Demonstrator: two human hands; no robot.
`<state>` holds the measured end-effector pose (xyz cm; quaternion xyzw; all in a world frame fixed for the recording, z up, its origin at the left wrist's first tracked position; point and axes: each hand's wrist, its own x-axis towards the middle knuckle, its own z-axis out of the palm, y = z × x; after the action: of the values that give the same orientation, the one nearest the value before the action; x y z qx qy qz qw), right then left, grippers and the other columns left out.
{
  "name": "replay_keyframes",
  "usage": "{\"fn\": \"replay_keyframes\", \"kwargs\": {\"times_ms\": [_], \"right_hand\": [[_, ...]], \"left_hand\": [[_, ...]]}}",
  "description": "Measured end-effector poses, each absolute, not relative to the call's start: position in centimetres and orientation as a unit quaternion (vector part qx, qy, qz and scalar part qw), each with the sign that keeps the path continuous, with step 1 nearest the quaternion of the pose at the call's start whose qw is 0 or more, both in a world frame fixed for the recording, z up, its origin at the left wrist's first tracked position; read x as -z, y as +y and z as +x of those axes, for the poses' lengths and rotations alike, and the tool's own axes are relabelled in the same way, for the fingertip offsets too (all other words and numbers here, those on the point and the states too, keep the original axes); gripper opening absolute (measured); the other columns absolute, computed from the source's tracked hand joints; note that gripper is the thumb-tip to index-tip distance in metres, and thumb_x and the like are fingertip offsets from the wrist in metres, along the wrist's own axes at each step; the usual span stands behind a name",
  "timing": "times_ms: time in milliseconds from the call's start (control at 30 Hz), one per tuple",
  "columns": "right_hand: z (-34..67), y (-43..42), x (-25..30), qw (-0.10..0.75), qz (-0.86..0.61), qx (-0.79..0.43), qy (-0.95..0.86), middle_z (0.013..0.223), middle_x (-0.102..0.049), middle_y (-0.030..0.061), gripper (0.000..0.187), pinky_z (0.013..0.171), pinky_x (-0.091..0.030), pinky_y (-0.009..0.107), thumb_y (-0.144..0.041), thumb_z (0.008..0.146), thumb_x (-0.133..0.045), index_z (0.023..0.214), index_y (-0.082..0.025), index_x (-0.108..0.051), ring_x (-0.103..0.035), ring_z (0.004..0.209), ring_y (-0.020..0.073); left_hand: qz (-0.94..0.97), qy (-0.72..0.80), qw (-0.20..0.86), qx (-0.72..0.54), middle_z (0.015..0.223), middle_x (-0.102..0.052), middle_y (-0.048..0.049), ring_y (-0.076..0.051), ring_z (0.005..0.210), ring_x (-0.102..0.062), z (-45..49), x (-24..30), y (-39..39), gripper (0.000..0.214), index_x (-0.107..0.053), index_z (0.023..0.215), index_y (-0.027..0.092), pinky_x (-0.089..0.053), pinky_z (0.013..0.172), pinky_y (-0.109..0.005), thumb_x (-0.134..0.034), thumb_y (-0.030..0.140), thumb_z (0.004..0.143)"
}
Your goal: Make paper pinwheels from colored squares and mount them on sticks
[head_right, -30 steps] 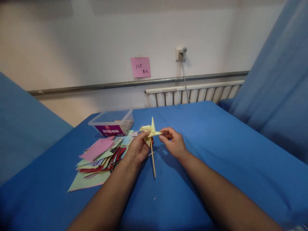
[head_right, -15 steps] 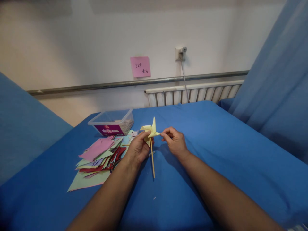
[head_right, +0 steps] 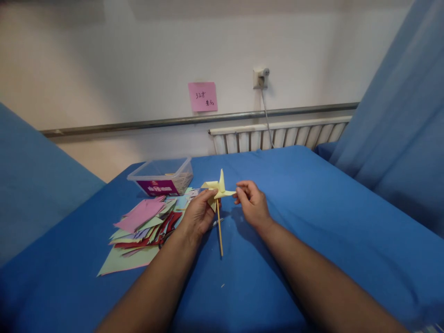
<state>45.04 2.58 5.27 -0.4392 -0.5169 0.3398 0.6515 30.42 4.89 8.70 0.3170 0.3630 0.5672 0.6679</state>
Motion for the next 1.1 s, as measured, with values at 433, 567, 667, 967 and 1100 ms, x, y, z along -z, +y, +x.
{"fn": "replay_keyframes", "kwargs": {"times_ms": [433, 567, 667, 967, 1100], "right_hand": [[41.6, 1.2, -4.0, 0.425, -0.413, -0.600, -0.538, 0.060, -0.062, -0.0036, 0.034, 0.041, -0.035, 0.021, -0.044, 0.065, -0.073, 0.071, -0.019, -0.051, -0.047, 0.040, 0.0066], [41.9, 1.3, -4.0, 0.393, -0.410, -0.612, -0.550, 0.062, -0.064, -0.0019, 0.036, 0.040, -0.032, 0.020, -0.045, 0.064, -0.074, 0.073, -0.019, -0.051, -0.051, 0.042, 0.0081], [42.1, 1.2, -3.9, 0.357, -0.415, -0.629, -0.552, 0.064, -0.066, 0.0005, 0.038, 0.038, -0.032, 0.020, -0.049, 0.065, -0.073, 0.074, -0.019, -0.050, -0.055, 0.044, 0.0101], [42.4, 1.4, -3.8, 0.356, -0.434, -0.621, -0.547, 0.063, -0.066, 0.0003, 0.035, 0.039, -0.034, 0.018, -0.048, 0.068, -0.069, 0.070, -0.018, -0.052, -0.055, 0.045, 0.0083], [43.2, 1.7, -4.4, 0.423, -0.453, -0.566, -0.544, 0.055, -0.062, -0.0008, 0.034, 0.039, -0.032, 0.019, -0.049, 0.072, -0.066, 0.067, -0.017, -0.054, -0.050, 0.042, 0.0077]], "left_hand": [[0.296, 0.359, 0.627, -0.625, 0.064, -0.063, 0.0014, -0.010, 0.061, -0.057, 30.0, -8.7, 5.3, 0.020, -0.060, 0.067, 0.012, -0.044, 0.066, -0.022, -0.076, 0.014, 0.055], [0.279, 0.376, 0.619, -0.630, 0.063, -0.063, 0.0011, -0.010, 0.062, -0.058, 29.9, -8.5, 5.5, 0.020, -0.061, 0.066, 0.012, -0.044, 0.067, -0.022, -0.076, 0.012, 0.054], [0.268, 0.383, 0.616, -0.634, 0.064, -0.064, 0.0004, -0.011, 0.063, -0.060, 29.7, -8.5, 5.6, 0.020, -0.061, 0.068, 0.012, -0.045, 0.069, -0.022, -0.076, 0.012, 0.054], [0.268, 0.372, 0.629, -0.629, 0.068, -0.066, -0.0012, -0.012, 0.062, -0.061, 29.5, -8.8, 5.5, 0.023, -0.063, 0.074, 0.013, -0.047, 0.064, -0.023, -0.078, 0.018, 0.058], [0.268, 0.381, 0.678, -0.569, 0.080, -0.069, -0.0048, -0.015, 0.070, -0.065, 29.7, -8.6, 5.1, 0.032, -0.063, 0.085, 0.016, -0.048, 0.064, -0.025, -0.080, 0.029, 0.061]]}}
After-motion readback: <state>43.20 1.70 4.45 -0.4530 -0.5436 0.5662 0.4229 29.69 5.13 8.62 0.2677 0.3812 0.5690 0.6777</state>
